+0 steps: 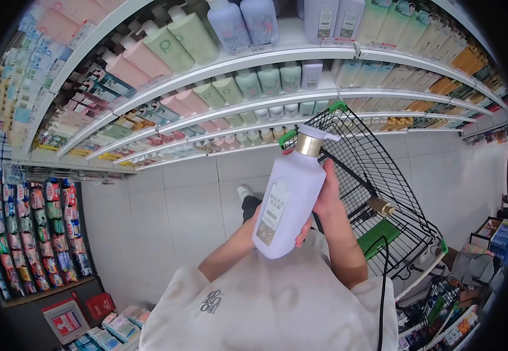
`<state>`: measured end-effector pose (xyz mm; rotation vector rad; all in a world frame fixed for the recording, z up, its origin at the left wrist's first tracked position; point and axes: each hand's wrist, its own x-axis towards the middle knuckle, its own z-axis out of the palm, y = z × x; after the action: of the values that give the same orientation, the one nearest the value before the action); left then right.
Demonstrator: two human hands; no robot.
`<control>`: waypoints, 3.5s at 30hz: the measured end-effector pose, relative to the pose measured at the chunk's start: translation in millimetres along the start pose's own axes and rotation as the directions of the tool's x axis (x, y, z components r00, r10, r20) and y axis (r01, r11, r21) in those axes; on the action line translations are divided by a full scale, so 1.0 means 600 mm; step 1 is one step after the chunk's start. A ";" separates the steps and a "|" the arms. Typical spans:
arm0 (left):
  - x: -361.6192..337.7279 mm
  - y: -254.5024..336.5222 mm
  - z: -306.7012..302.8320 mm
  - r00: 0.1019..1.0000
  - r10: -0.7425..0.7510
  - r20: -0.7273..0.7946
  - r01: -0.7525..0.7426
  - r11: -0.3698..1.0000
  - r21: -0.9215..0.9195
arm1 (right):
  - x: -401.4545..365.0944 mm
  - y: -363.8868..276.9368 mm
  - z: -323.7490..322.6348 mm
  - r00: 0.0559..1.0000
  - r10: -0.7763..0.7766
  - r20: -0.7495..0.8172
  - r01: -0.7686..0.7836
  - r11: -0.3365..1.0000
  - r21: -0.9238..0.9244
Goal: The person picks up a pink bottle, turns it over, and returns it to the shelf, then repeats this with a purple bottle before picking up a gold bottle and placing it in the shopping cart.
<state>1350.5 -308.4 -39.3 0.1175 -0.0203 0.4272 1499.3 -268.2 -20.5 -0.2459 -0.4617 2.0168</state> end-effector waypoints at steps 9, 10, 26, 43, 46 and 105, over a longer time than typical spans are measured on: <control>-0.010 0.021 0.024 0.970 0.139 -0.199 -0.125 0.989 0.085 | -0.001 -0.010 0.020 0.949 -0.030 -0.313 0.002 0.996 -0.090; -0.012 0.027 0.034 0.927 0.209 -0.312 -0.162 0.972 0.169 | -0.003 -0.011 0.025 0.936 -0.084 -0.343 0.024 0.984 -0.175; -0.017 0.041 0.052 0.917 0.371 -0.146 -0.331 0.913 0.236 | -0.066 0.002 0.056 0.947 -0.209 -0.243 0.083 0.892 -0.443; 0.019 0.011 0.173 0.913 0.382 -0.145 0.287 -0.349 0.892 | -0.099 0.042 0.018 0.843 -0.348 -0.411 0.381 0.924 0.000; 0.005 0.019 0.153 0.935 0.353 -0.043 0.139 -0.251 0.958 | -0.098 0.024 0.005 0.872 -0.364 -0.328 0.396 0.918 0.033; -0.110 0.120 0.053 0.895 0.431 -0.115 -0.074 0.397 0.915 | 0.085 0.052 0.040 0.897 -0.391 -0.206 0.227 0.808 -0.543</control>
<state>1260.5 -274.5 -2.6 1.1510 0.5701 0.7451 1441.3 -241.5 -10.7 -0.7529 -0.7762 1.4628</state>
